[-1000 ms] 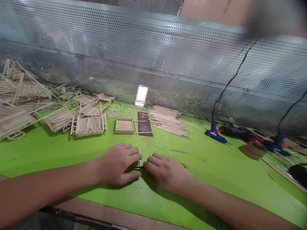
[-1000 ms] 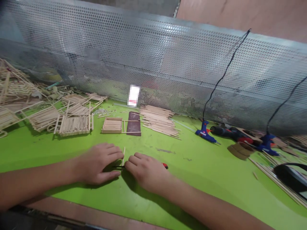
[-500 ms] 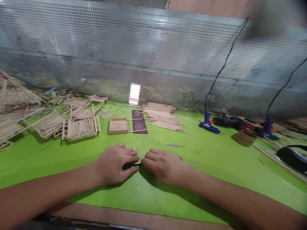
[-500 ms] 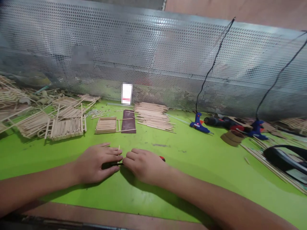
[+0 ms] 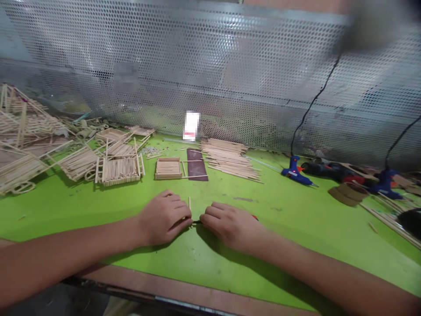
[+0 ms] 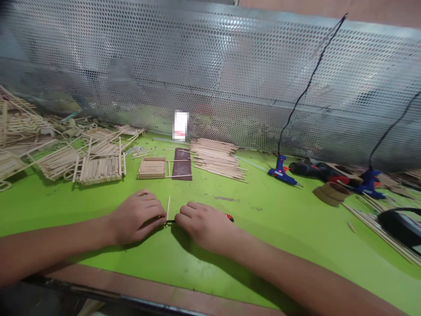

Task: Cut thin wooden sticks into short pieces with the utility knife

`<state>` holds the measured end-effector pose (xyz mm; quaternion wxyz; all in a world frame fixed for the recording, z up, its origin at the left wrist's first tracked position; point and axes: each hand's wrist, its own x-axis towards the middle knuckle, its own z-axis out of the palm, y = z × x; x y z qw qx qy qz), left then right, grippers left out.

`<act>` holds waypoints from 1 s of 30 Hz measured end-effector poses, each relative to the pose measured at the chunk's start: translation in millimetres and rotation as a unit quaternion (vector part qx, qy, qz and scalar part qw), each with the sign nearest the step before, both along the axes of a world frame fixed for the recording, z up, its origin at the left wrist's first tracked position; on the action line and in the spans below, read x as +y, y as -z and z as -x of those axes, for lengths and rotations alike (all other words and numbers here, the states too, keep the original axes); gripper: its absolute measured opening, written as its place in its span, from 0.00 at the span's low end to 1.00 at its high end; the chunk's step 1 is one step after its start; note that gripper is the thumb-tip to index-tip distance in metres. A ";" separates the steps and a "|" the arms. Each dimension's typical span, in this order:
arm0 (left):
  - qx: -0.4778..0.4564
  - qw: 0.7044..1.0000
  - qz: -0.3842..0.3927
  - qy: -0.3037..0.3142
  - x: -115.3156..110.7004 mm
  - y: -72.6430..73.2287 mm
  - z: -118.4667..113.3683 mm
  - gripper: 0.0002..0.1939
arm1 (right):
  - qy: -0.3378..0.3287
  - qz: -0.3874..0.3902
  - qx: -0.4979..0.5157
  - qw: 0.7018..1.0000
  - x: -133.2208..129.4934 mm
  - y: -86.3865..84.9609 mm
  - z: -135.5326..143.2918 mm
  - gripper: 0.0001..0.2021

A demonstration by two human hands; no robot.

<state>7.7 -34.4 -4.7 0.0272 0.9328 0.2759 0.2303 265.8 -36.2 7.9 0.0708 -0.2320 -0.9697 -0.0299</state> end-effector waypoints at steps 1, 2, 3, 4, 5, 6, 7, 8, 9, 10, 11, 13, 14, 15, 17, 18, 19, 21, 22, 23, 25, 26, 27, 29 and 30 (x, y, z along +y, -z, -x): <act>0.005 1.000 -0.005 0.002 -0.2 0.3 -0.5 0.14 | 0.003 0.004 -0.001 1.000 -0.2 -0.3 -0.1 0.07; 0.010 1.000 -0.010 0.004 -0.3 0.5 -1.2 0.14 | 0.004 0.008 -0.001 1.000 -0.3 -0.4 -0.3 0.08; 0.016 1.000 -0.014 0.006 -0.2 0.6 -1.9 0.14 | 0.003 0.011 0.000 1.000 -0.2 -0.5 -0.5 0.08; 0.022 1.000 -0.019 0.008 -0.1 0.4 -2.7 0.14 | 0.001 0.012 0.002 1.000 -0.1 -0.4 -0.6 0.08; 0.028 0.999 -0.023 0.011 0.1 -0.1 -3.5 0.14 | -0.001 0.011 0.004 1.000 0.2 -0.4 -0.8 0.08; 0.033 0.999 -0.025 0.014 0.3 -0.8 -4.2 0.14 | -0.003 0.010 0.006 1.000 0.4 -0.3 -0.9 0.08; 0.036 0.999 -0.026 0.017 0.5 -1.7 -4.8 0.14 | -0.003 0.009 0.006 1.000 0.6 -0.3 -1.0 0.09; 0.039 0.999 -0.024 0.022 0.7 -2.7 -5.2 0.13 | -0.003 0.010 0.005 1.000 0.6 -0.3 -1.0 0.09; 0.041 0.999 -0.020 0.025 0.7 -3.8 -5.4 0.13 | -0.003 0.012 0.004 1.000 0.6 -0.4 -0.9 0.09; 0.044 0.999 -0.014 0.026 0.6 -4.9 -5.4 0.12 | -0.001 0.014 0.002 1.000 0.5 -0.3 -0.6 0.09; 0.047 0.999 -0.009 0.025 0.4 -5.9 -5.2 0.12 | 0.000 0.015 0.002 1.000 0.4 -0.1 -0.2 0.09; 0.054 0.998 -0.001 0.019 -0.2 -7.2 -3.8 0.12 | 0.002 0.013 0.001 1.000 0.7 0.9 1.2 0.08; 0.056 0.998 0.000 0.016 -0.6 -7.5 -2.5 0.12 | 0.002 0.010 0.001 1.000 1.2 1.8 2.5 0.07; 0.057 0.998 0.000 0.014 -0.9 -7.6 -0.7 0.12 | 0.001 0.007 0.002 1.000 2.0 2.7 4.2 0.06; 0.056 0.998 -0.002 0.010 -1.5 -7.0 4.7 0.12 | -0.005 0.001 0.002 1.000 4.2 5.0 9.4 0.05; 0.055 0.998 -0.004 0.007 -1.8 -6.4 8.1 0.12 | -0.009 -0.003 0.000 1.000 5.4 6.1 12.9 0.05; 0.053 0.999 -0.007 0.003 -2.2 -5.7 11.8 0.12 | -0.014 -0.009 -0.002 1.000 6.6 7.3 16.8 0.04; 0.052 0.998 -0.014 -0.009 -3.4 -4.1 19.3 0.12 | -0.022 -0.022 -0.009 0.999 8.5 9.1 25.2 0.04; 0.054 0.998 -0.018 -0.014 -4.1 -3.4 22.4 0.12 | -0.025 -0.028 -0.013 0.999 9.0 9.8 29.0 0.04; 0.056 0.998 -0.022 -0.017 -4.8 -2.6 25.0 0.12 | -0.026 -0.034 -0.016 0.999 9.2 10.4 32.2 0.05; 0.060 0.998 -0.027 -0.022 -5.6 -1.2 28.5 0.13 | -0.026 -0.042 -0.022 0.999 9.0 11.5 36.5 0.05; 0.061 0.997 -0.028 -0.022 -5.6 -0.7 29.7 0.13 | -0.026 -0.046 -0.023 0.998 8.7 12.0 37.5 0.04; 0.062 0.997 -0.027 -0.023 -5.0 -0.5 30.7 0.13 | -0.026 -0.051 -0.026 0.998 8.4 12.4 37.9 0.04; 0.062 0.998 -0.017 -0.025 -1.7 -1.9 33.2 0.13 | -0.034 -0.061 -0.032 0.997 8.0 12.2 37.5 0.05; 0.059 0.998 -0.010 -0.026 1.2 -3.9 34.6 0.13 | -0.038 -0.066 -0.033 0.997 8.0 11.0 36.8 0.05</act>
